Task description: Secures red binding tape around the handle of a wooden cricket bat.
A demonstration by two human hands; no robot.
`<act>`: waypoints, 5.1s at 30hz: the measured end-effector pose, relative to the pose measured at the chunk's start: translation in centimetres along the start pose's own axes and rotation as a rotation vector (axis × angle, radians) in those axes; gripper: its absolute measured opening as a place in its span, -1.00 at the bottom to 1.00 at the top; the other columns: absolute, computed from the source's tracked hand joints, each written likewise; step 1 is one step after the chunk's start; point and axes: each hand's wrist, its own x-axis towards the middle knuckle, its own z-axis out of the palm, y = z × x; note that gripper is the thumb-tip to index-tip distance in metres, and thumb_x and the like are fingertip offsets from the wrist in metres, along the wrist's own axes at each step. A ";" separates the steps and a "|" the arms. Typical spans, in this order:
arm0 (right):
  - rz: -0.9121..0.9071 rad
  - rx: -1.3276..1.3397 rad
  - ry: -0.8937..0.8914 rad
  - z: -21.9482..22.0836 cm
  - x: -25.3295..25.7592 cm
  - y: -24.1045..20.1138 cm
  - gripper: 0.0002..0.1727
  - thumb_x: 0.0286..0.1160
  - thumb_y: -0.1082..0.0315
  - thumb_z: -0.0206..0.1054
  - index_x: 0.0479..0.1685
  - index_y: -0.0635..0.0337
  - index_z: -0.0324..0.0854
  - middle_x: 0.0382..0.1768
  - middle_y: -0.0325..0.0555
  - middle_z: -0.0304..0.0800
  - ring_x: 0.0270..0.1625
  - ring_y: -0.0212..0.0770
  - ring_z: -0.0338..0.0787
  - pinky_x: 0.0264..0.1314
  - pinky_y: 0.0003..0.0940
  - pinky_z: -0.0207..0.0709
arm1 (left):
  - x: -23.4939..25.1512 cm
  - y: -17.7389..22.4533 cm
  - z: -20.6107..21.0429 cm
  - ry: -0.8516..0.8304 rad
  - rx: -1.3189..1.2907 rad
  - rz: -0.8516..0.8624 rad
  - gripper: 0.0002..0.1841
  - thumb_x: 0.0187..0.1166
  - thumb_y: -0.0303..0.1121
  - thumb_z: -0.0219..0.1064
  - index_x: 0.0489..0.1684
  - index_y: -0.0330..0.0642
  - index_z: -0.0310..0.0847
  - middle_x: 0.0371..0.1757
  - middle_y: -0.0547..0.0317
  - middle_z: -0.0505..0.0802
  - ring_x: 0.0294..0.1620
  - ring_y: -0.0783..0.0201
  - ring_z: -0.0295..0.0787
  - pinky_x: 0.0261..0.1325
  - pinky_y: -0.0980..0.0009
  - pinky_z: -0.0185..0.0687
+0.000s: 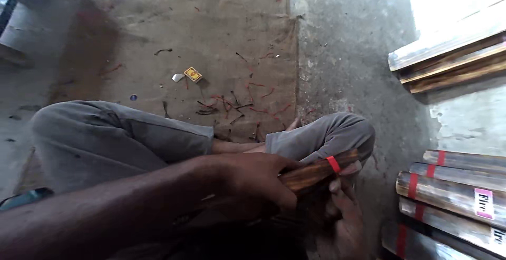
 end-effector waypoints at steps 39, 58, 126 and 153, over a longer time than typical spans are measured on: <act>0.116 -0.076 0.130 -3.9 -3.5 2.5 -0.81 0.68 0.21 0.27 0.08 -0.05 0.73 -0.70 -0.40 0.38 -0.72 -0.52 0.36 -0.67 -0.54 0.33 | 3.9 -4.1 7.3 0.964 1.298 0.200 -0.32 0.79 -0.36 0.08 0.84 0.58 0.04 0.80 0.14 0.36 0.67 -0.11 0.40 -0.03 0.10 0.64; 0.187 -0.026 0.187 -5.1 -3.4 3.9 -0.79 0.77 0.23 0.16 0.13 0.02 0.66 -0.69 -0.39 0.29 -0.73 -0.50 0.29 -0.69 -0.53 0.27 | 4.0 -4.5 7.3 0.957 1.330 0.220 -0.31 0.76 -0.39 0.09 0.81 0.64 0.10 0.85 0.08 0.28 0.72 -0.15 0.31 0.08 0.04 0.62; -0.444 -1.026 -0.132 -1.0 1.9 -2.5 -0.75 0.74 0.37 0.17 0.10 0.18 0.76 -0.21 -0.20 0.82 -0.38 -0.40 0.69 -0.36 -0.50 0.62 | 0.2 2.0 -2.7 0.283 0.425 0.324 0.03 0.24 -0.25 0.67 0.71 0.93 0.14 0.22 0.41 0.84 0.13 0.34 0.81 0.03 -0.04 0.83; -0.729 -1.507 -0.461 -5.2 13.4 -9.1 -0.47 0.55 -0.32 0.25 0.14 -0.13 0.74 0.21 -0.41 0.82 0.54 -0.30 0.60 0.87 0.38 -0.26 | 1.2 1.2 -3.4 0.238 0.408 0.274 0.00 0.31 -0.17 0.61 0.70 1.02 0.05 0.17 0.43 0.84 0.07 0.39 0.82 -0.04 -0.01 0.85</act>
